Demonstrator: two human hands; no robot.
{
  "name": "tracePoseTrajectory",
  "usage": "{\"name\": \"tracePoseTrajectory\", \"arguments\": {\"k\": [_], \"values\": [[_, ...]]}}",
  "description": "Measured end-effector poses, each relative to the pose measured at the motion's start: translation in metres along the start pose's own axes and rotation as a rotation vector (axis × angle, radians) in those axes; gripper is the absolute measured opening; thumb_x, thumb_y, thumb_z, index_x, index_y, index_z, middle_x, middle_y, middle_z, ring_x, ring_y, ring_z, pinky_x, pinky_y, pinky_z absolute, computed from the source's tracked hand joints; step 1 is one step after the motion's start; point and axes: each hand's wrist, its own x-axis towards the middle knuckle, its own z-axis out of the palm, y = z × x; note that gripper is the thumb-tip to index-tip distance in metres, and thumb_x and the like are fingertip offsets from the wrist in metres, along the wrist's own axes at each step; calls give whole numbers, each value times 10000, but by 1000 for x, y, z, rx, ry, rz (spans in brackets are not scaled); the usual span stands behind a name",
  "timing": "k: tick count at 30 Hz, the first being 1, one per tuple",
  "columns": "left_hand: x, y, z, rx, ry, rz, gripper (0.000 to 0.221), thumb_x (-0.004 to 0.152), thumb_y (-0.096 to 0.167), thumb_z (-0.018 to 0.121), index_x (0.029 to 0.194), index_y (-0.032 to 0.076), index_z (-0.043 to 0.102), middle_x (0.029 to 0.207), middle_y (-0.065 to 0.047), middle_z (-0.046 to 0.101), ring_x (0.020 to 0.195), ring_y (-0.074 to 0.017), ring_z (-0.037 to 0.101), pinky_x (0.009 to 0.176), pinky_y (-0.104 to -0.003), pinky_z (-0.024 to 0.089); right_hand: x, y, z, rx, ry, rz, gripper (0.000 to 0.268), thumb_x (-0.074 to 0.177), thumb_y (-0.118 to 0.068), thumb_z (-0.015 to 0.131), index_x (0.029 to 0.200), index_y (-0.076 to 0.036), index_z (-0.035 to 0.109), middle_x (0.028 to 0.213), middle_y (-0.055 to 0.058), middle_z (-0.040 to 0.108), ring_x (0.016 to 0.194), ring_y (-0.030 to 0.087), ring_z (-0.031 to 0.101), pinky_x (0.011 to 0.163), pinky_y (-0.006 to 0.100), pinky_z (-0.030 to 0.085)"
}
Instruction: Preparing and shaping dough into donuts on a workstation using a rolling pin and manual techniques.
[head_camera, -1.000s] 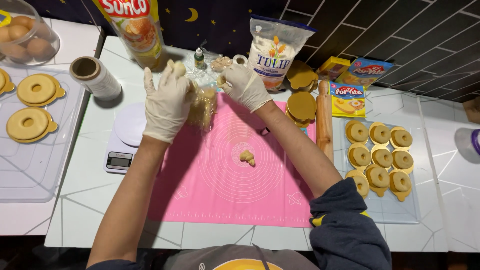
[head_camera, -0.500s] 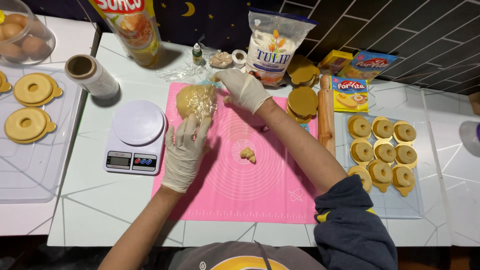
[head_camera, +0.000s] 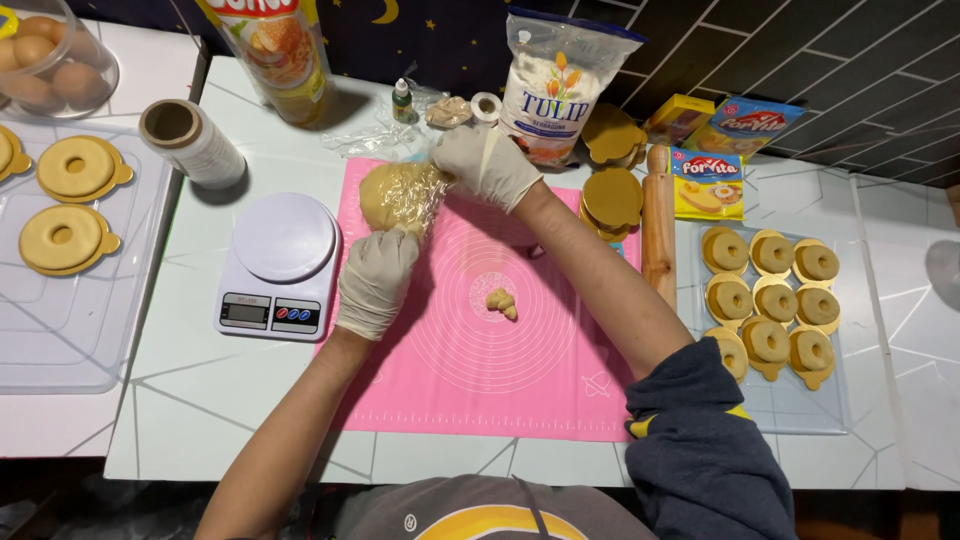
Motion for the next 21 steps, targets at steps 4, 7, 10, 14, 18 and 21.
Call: {"name": "tracePoseTrajectory", "arguments": {"k": [4,7,10,14,18,21], "values": [[13,-7,-9,-7,-27,-85,127,1034,258,617,919,213,590,752,34,485,680,-182,574,635,-327,453,18,9,-19,-73,4,-12,346,659,-524,686,830,-280,511,837,-52,488,820,168,585,615,328,504],[24,-12,-27,-348,-125,-316,122,1048,193,624,970,126,560,748,-50,535,606,-261,503,540,-423,366,51,5,-69,122,-264,36,149,707,-39,637,847,-84,610,885,102,585,797,286,587,535,421,486],[29,-9,-38,-376,-80,-354,75,988,160,561,981,85,560,780,-94,500,659,-320,487,566,-455,352,53,8,-62,162,-152,14,112,733,-129,685,731,-141,574,779,65,607,727,301,612,553,436,482],[27,4,-47,-32,-229,-257,328,1024,474,581,1182,189,613,874,-13,557,739,-221,525,604,-359,377,49,6,-46,-80,-246,-57,83,805,-221,671,751,-209,610,788,27,627,705,256,630,512,416,432],[24,9,-48,149,-119,-224,412,920,123,622,1297,275,554,1104,80,634,855,-131,599,723,-283,404,35,5,-26,63,-478,-32,94,846,-116,632,798,-184,674,819,42,673,716,276,678,480,424,519],[5,-1,-36,92,-86,-109,659,946,62,833,1433,251,430,1510,-72,462,1277,-172,555,1048,-352,428,49,1,-64,381,-700,171,107,923,-111,628,826,-153,640,810,25,667,746,209,663,615,342,556]]}}
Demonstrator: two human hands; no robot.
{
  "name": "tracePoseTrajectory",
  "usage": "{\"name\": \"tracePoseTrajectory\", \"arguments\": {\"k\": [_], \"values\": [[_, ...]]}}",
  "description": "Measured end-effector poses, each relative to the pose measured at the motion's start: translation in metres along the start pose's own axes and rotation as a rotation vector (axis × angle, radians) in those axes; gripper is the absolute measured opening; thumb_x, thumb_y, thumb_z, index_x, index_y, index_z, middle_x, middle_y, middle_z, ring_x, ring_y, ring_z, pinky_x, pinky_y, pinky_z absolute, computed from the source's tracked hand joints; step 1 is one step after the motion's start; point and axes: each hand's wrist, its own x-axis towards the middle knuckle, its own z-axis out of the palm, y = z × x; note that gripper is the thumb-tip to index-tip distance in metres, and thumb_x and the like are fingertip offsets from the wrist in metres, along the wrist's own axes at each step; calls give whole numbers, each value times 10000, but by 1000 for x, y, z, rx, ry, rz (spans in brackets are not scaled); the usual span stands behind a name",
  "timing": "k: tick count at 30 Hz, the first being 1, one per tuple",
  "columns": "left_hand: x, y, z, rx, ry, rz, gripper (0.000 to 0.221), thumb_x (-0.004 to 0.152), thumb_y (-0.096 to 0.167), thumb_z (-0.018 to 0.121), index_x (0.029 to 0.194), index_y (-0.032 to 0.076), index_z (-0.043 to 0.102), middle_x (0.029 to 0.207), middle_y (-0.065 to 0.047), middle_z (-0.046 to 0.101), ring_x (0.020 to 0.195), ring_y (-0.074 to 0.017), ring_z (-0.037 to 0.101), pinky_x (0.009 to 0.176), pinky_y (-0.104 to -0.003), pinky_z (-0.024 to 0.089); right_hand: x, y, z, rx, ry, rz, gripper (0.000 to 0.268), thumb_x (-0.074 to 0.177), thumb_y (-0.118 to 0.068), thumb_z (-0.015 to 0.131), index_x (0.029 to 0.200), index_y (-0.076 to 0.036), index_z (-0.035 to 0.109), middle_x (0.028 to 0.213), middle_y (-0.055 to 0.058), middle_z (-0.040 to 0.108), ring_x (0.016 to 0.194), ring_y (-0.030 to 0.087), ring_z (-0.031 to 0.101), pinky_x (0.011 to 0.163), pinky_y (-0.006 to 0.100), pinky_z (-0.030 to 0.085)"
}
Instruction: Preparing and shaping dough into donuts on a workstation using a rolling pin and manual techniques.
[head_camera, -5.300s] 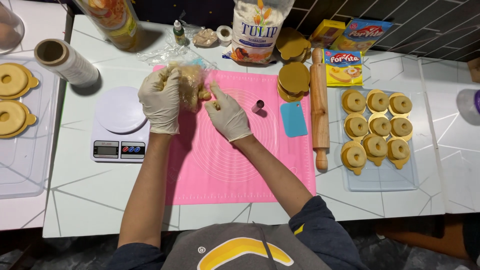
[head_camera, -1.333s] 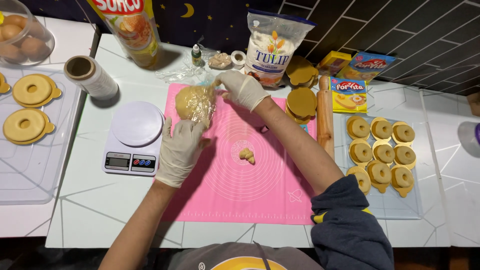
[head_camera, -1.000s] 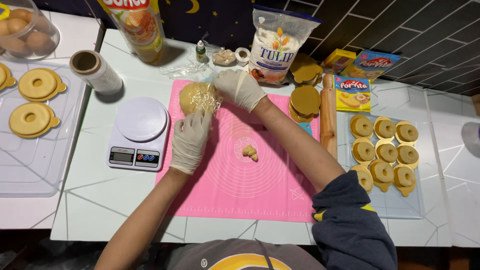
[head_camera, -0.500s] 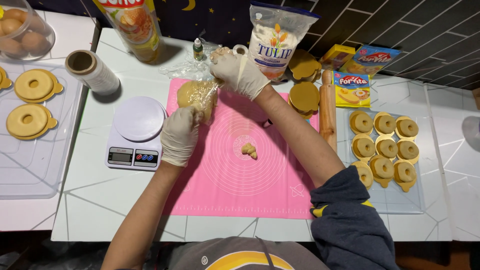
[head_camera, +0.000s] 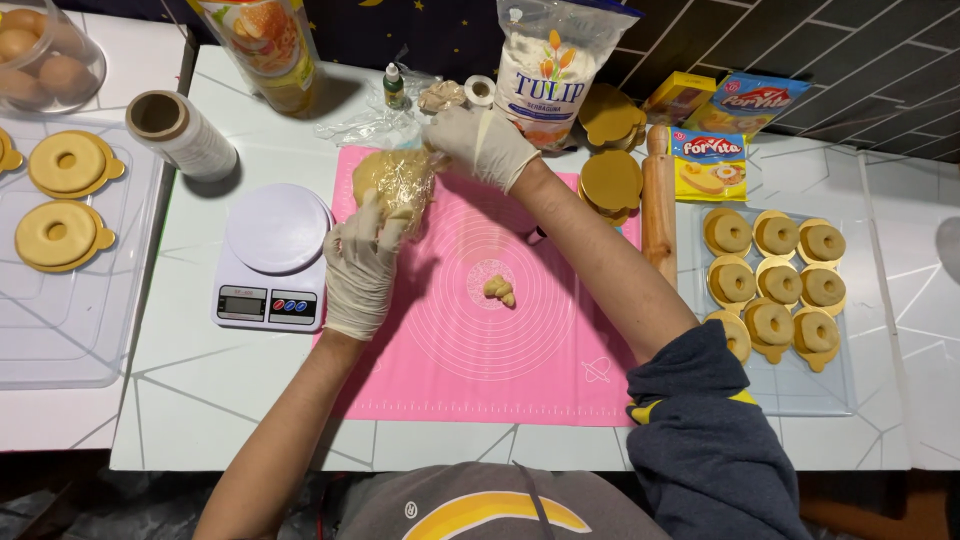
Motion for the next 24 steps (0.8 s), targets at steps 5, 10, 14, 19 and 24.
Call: {"name": "tracePoseTrajectory", "arguments": {"k": [5,10,14,19,24], "values": [[8,0,3,121,-67,274,484,987,276,712,1422,288,501,1558,-23,474,1266,-189,536,1105,-422,343,-16,3,5,-22,358,-60,577,696,-146,824,1225,-123,594,1045,114,707,917,335,697,697,449,541],[29,0,2,216,63,363,439,1102,542,605,1385,206,610,1436,0,489,1025,-116,505,948,-308,341,-18,1,11,-114,297,-18,672,711,-146,782,1313,-148,485,1027,105,690,789,357,708,546,478,535],[14,-6,14,129,39,424,351,992,257,574,1334,285,648,1483,44,528,1177,-138,545,1056,-361,365,-18,7,33,-93,312,-7,844,809,-255,792,1546,-208,382,1007,139,644,846,344,664,614,458,514],[19,-2,10,-58,54,365,88,980,236,623,1019,291,680,1361,56,646,1073,-137,606,1125,-378,296,-11,4,41,-174,372,40,846,738,-337,847,1482,-216,463,986,107,639,769,321,671,568,450,500],[29,-4,20,-207,173,-71,129,1064,306,700,952,274,645,883,74,695,728,-155,609,699,-340,399,-4,-4,35,-422,538,9,60,956,-201,595,898,-197,611,627,19,613,517,275,627,402,423,429]]}}
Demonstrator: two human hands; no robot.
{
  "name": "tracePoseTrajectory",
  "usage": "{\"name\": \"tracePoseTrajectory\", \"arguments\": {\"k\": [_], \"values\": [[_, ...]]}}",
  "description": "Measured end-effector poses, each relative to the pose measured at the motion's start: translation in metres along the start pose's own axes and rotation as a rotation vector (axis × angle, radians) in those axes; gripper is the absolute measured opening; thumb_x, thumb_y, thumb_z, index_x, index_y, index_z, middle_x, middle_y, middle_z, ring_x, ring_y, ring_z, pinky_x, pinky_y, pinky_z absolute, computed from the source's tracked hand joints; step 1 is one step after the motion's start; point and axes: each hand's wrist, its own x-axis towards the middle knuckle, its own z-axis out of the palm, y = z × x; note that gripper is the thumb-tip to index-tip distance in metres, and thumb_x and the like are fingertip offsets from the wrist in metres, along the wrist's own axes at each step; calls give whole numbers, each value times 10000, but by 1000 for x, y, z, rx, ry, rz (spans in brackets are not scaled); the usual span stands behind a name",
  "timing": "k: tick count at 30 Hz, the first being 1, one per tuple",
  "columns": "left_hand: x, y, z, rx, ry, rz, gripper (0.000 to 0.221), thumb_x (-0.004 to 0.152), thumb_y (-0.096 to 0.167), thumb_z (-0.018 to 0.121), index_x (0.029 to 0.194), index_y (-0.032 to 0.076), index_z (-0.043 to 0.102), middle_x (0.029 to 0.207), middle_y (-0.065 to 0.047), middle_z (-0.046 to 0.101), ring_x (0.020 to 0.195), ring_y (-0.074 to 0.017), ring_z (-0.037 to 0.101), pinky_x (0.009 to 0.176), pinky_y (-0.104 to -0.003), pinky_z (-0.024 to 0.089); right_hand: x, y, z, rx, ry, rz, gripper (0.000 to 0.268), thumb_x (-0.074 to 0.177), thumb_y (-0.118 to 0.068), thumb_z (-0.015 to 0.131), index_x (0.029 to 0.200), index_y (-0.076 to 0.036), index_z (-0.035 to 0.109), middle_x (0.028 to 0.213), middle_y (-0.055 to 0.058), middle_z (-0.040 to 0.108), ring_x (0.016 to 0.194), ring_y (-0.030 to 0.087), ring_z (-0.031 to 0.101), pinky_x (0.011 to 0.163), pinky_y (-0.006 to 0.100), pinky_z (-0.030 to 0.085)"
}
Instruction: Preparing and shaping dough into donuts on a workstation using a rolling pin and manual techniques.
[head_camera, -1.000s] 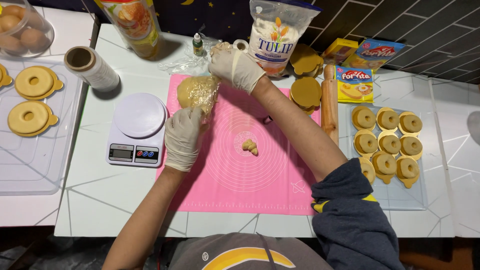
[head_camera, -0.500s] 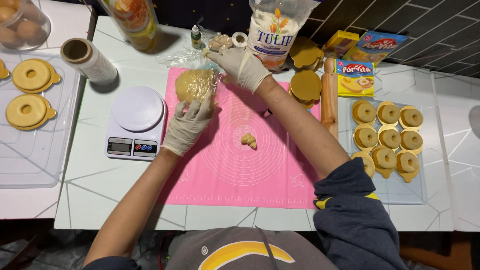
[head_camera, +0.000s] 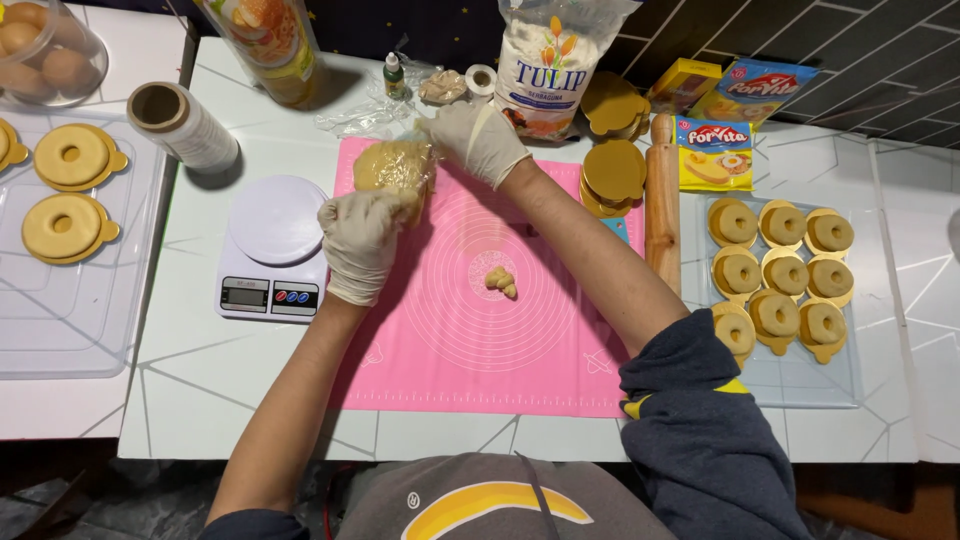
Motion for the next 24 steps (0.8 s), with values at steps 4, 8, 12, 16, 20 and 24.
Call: {"name": "tracePoseTrajectory", "arguments": {"k": [4,8,12,16,20,24], "values": [[10,-3,-13,-225,-80,-263,127,1031,296,668,1126,317,749,928,117,681,879,-161,635,856,-343,346,2,8,16,67,-8,40,95,731,-80,643,735,-172,623,616,16,602,511,254,600,404,400,447],[26,-5,-18,-409,25,-269,84,1018,168,702,1068,142,765,929,-22,724,815,-239,663,740,-388,453,18,17,-10,275,-198,96,360,789,-177,789,1079,-124,584,963,111,648,879,332,634,646,477,525],[38,1,-25,-585,57,-395,115,1016,103,737,1120,137,772,971,-44,727,833,-223,637,785,-374,471,33,12,-61,392,-788,326,1372,550,-278,1014,1574,-137,111,1570,339,188,1343,488,417,1095,565,405],[37,7,-23,-579,38,-527,76,964,130,789,1013,80,757,889,-56,679,797,-235,594,765,-373,437,19,15,-25,645,-262,101,864,721,-130,765,1515,-105,427,1250,231,533,1160,411,522,967,459,447],[40,16,-37,-862,63,-848,345,987,90,724,1319,89,632,1183,-74,727,1034,-160,688,926,-281,565,22,9,3,303,-204,-22,177,798,-221,766,950,-166,694,888,114,610,842,363,615,703,481,500],[35,7,-39,-787,48,-693,444,1016,118,713,1422,87,536,1290,-81,709,1014,-197,726,894,-301,584,22,9,21,295,-158,-4,159,881,-225,683,730,-198,725,808,34,625,780,308,634,696,464,459]]}}
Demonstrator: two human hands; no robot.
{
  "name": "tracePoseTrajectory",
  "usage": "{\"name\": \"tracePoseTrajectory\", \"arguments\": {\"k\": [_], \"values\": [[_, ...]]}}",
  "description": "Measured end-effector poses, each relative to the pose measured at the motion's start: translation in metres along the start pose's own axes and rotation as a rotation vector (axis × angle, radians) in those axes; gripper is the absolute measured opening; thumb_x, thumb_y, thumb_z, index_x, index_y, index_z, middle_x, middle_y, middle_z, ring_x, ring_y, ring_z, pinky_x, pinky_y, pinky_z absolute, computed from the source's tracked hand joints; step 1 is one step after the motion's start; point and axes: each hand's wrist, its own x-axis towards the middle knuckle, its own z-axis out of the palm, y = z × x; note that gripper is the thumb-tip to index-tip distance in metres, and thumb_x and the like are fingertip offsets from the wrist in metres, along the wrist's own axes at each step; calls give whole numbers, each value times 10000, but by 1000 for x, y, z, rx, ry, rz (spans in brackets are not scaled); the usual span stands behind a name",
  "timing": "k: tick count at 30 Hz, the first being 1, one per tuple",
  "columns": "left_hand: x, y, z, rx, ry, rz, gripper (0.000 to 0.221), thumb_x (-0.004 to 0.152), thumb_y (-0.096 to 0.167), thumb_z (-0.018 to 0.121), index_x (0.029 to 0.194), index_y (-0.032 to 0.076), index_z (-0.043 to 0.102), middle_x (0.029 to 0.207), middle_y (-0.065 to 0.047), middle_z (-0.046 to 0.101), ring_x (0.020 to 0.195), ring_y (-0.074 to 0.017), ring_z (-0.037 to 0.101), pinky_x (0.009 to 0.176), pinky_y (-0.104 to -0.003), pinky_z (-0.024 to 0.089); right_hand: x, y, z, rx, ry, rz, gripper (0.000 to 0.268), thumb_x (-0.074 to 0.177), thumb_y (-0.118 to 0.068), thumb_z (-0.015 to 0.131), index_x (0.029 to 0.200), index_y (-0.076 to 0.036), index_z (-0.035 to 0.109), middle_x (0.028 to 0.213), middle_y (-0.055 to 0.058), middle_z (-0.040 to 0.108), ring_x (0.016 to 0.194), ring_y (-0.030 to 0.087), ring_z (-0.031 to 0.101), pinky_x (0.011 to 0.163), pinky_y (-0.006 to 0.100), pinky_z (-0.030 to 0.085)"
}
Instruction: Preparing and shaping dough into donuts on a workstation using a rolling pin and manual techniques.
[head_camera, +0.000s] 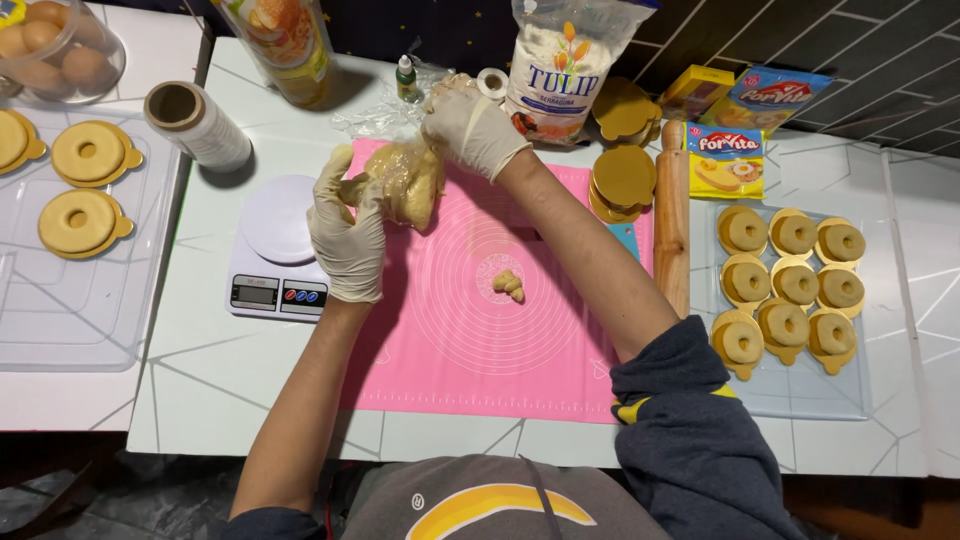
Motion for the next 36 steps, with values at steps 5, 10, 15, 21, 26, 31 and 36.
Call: {"name": "tracePoseTrajectory", "arguments": {"k": [5,10,15,21,26,31,36], "values": [[1,-11,-7,241,20,228,381,1035,161,698,1381,65,569,1346,-86,690,975,-216,774,887,-357,556,15,4,-12,-29,-25,-19,92,764,-203,789,795,-268,731,845,3,691,816,284,673,685,424,508],[-5,-15,-11,423,17,161,435,1016,221,690,1424,142,560,1345,-8,710,1061,-147,765,1001,-367,404,24,2,-16,-48,-93,-21,245,713,-245,793,911,-246,649,886,38,677,812,320,694,634,465,521],[-4,-25,-9,111,82,139,395,976,23,768,1338,22,609,1307,-163,692,1006,-268,780,879,-341,648,13,2,-29,-53,-161,124,340,795,-203,753,1115,-248,645,937,89,669,905,353,665,649,498,509],[-9,-40,-13,746,105,180,512,957,250,779,1431,257,586,1014,144,762,935,-175,660,937,-410,363,-7,-13,-65,-16,-253,570,565,730,-310,927,1114,-103,569,904,145,661,869,341,660,618,478,533],[-15,-40,-15,925,60,224,291,980,287,785,1248,305,671,856,88,679,1034,-169,637,928,-451,356,-34,-18,-28,92,-144,447,250,798,-358,806,1003,-289,680,903,-22,708,929,236,734,766,408,592],[-35,-53,-15,1098,-68,277,177,1012,419,683,1163,339,639,883,104,629,1165,-171,596,971,-480,335,-18,-34,-7,52,94,228,118,858,-299,734,914,-239,650,777,52,644,775,307,706,664,465,583],[-37,-39,-2,905,-126,237,330,934,425,787,1179,259,643,1080,18,592,1161,-260,581,973,-559,392,-7,-19,22,-34,188,39,171,809,-319,748,829,-205,622,741,16,614,726,266,678,609,424,581]]}}
